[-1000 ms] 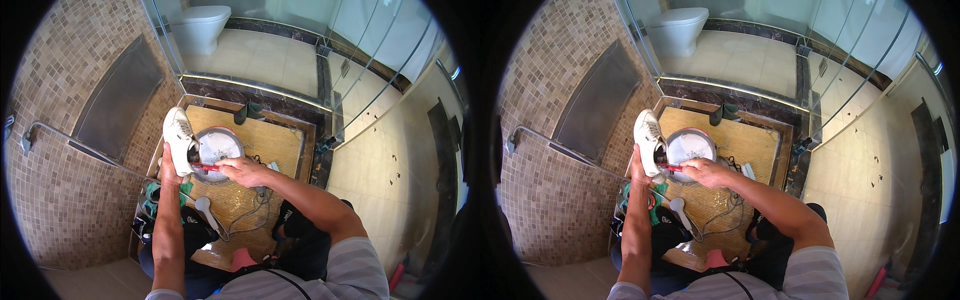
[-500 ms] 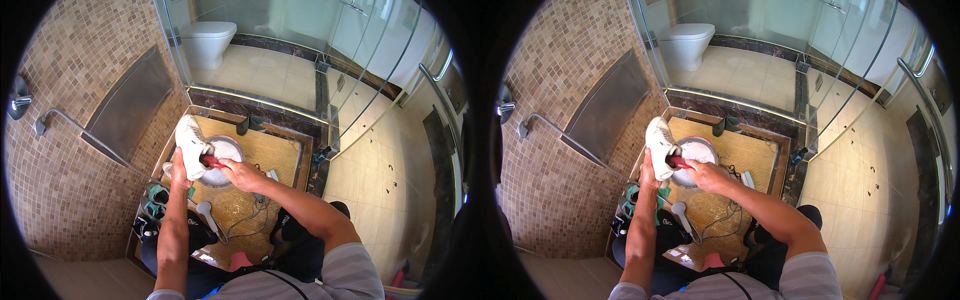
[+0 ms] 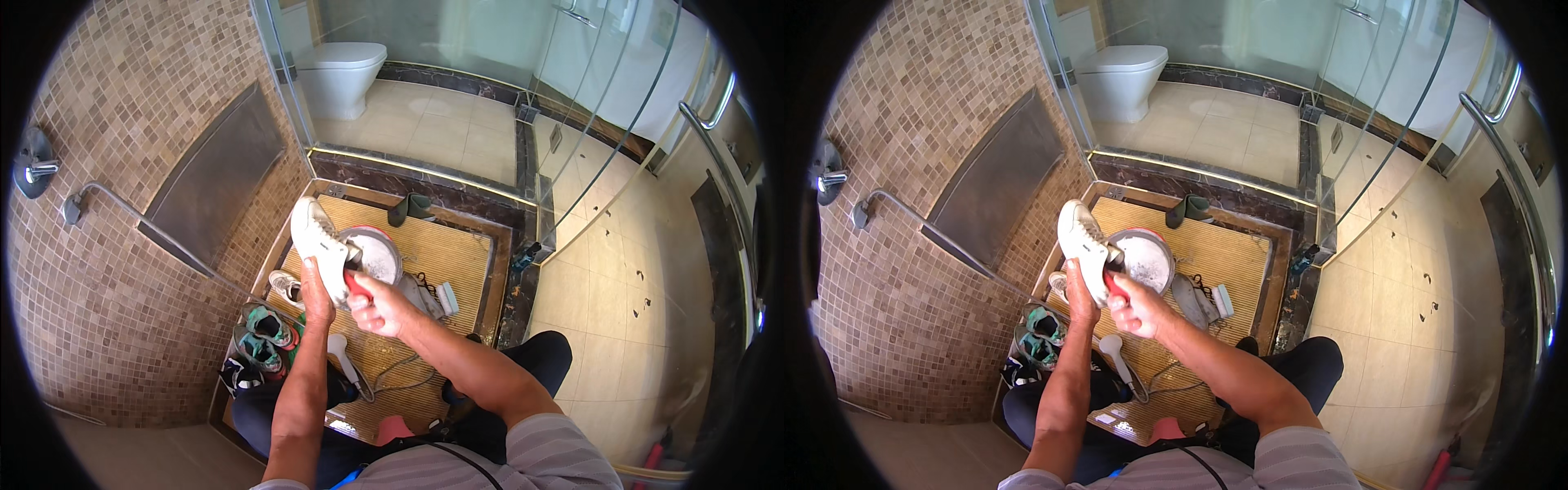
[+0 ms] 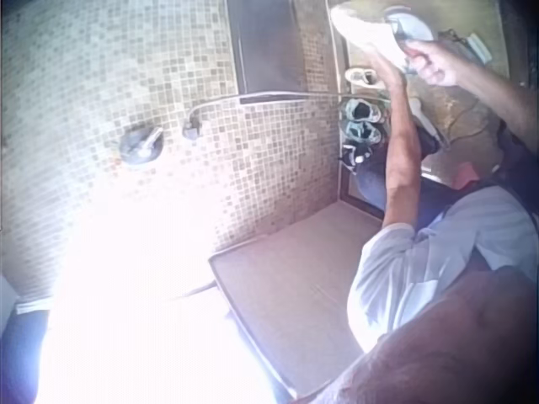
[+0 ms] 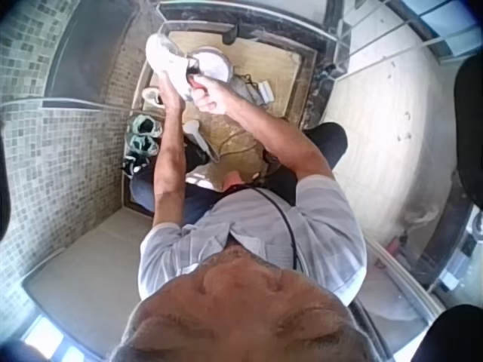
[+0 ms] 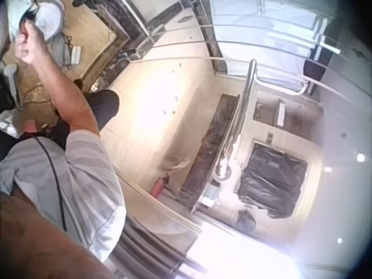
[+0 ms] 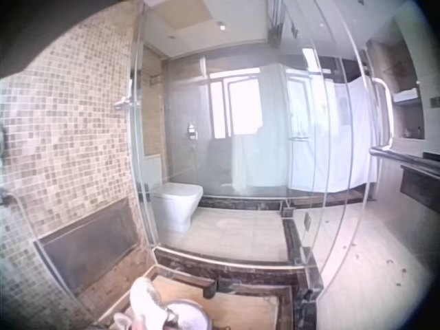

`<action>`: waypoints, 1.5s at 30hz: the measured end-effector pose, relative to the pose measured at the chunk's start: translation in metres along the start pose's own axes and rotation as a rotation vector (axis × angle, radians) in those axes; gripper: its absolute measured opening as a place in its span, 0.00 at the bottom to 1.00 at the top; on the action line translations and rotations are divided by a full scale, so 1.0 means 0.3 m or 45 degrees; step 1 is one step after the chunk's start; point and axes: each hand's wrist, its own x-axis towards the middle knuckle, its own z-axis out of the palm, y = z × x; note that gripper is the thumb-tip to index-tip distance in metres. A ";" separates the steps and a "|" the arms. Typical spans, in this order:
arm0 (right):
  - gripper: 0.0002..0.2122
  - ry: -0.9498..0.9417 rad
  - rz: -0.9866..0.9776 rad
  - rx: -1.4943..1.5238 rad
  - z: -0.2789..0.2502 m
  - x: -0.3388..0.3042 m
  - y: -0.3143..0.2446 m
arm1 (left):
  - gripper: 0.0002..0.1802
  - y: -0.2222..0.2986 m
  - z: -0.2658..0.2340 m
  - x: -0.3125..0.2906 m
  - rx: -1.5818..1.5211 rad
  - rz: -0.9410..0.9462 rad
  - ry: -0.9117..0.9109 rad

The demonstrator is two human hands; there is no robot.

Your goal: The person scrubs a white sneaker with a red brush and a white cleaning solution, then rinses it with a shower head. They also clean a white plastic scoop and a grey cloth with the solution.

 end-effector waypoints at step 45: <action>0.22 0.710 -0.033 -2.457 -0.179 -0.278 -0.264 | 0.43 0.210 0.113 0.121 1.680 1.168 -0.264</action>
